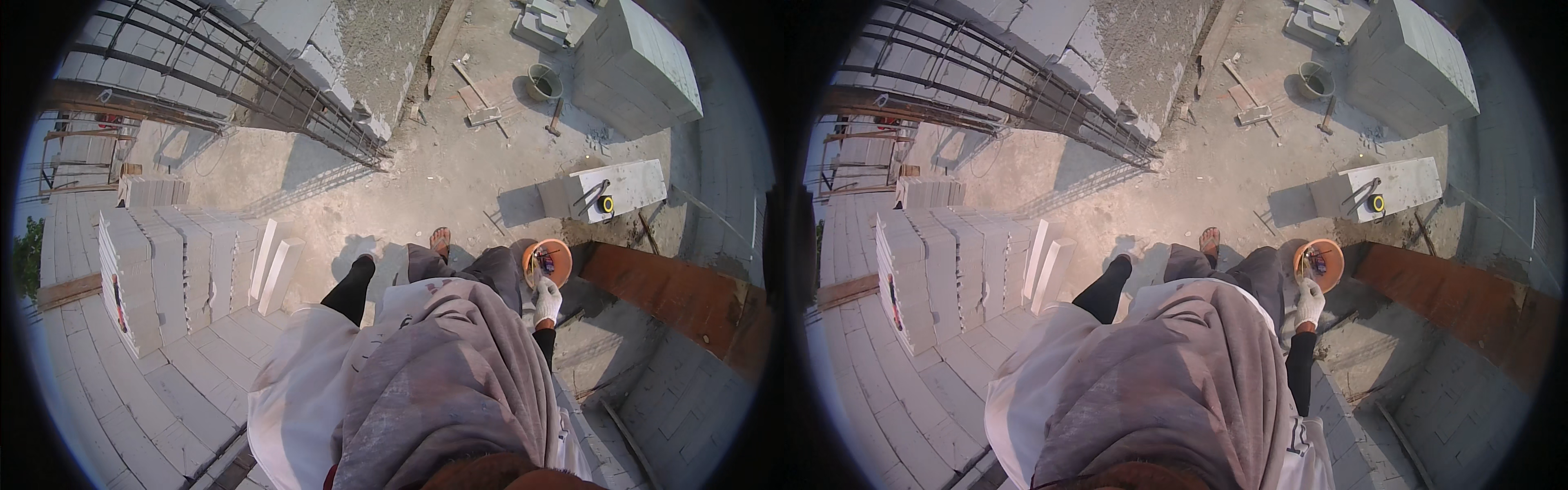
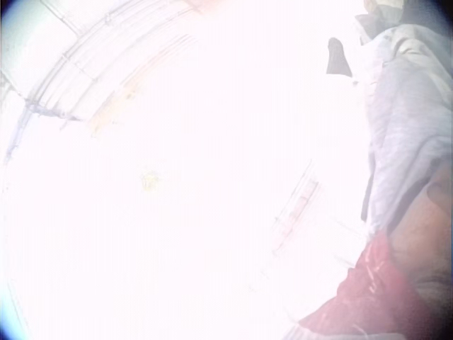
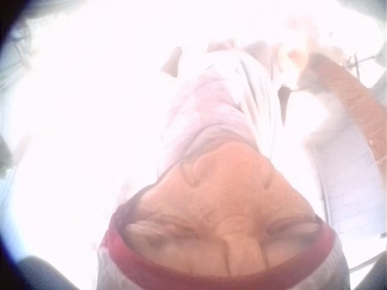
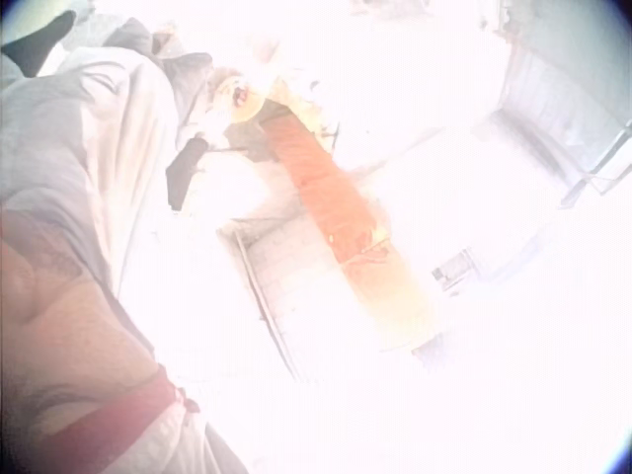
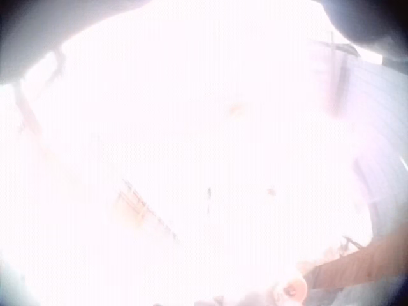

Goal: The person marks a vertical metal conduit attached to a concrete block wall with a red pencil. They then use a hammer to tap the conduit and remove it from the wall. Finally, they pick up a coil of wire from the floor.

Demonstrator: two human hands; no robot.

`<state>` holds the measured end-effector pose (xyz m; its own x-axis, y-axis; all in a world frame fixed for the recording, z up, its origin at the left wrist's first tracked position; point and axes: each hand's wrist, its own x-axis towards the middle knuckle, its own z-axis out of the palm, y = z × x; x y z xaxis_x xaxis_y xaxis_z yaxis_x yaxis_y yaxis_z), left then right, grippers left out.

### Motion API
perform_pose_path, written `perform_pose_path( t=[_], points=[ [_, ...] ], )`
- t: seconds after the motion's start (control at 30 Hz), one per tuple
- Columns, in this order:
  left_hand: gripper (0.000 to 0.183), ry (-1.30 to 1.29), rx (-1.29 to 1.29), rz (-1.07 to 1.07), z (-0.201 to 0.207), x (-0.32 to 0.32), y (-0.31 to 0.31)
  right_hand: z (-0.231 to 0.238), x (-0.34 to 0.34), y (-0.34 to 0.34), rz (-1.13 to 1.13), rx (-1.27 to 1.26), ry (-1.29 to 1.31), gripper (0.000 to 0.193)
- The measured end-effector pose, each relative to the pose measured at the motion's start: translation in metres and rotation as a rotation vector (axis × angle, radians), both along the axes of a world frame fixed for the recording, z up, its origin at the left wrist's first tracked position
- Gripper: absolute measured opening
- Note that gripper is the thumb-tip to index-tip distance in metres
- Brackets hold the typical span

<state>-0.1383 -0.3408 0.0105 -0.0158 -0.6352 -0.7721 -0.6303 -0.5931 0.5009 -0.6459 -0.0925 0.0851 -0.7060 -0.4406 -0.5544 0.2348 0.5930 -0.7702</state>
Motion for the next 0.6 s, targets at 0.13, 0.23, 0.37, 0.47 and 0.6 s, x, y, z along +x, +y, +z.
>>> perform_pose_path(
  t=[0.13,0.23,0.37,0.47,0.6],
  points=[
    [0.033,-0.093,0.054,0.595,-0.007,0.139,0.097,-0.006,-0.052,-0.057,-0.007,-0.009,-0.032,0.028],
    [0.037,-0.114,0.118,0.840,0.045,0.124,0.148,-0.030,-0.116,-0.093,0.063,0.056,0.129,0.036],
    [0.049,0.058,0.215,1.122,0.049,0.045,0.239,-0.097,-0.235,-0.133,0.079,0.244,0.183,0.070],
    [0.054,-0.070,0.157,0.929,0.059,-0.002,0.293,-0.088,-0.216,-0.185,0.050,0.274,-0.029,0.078],
    [0.054,-0.084,0.104,0.573,0.071,-0.087,0.308,-0.159,-0.285,-0.213,0.172,0.314,0.107,0.080]
  ],
)
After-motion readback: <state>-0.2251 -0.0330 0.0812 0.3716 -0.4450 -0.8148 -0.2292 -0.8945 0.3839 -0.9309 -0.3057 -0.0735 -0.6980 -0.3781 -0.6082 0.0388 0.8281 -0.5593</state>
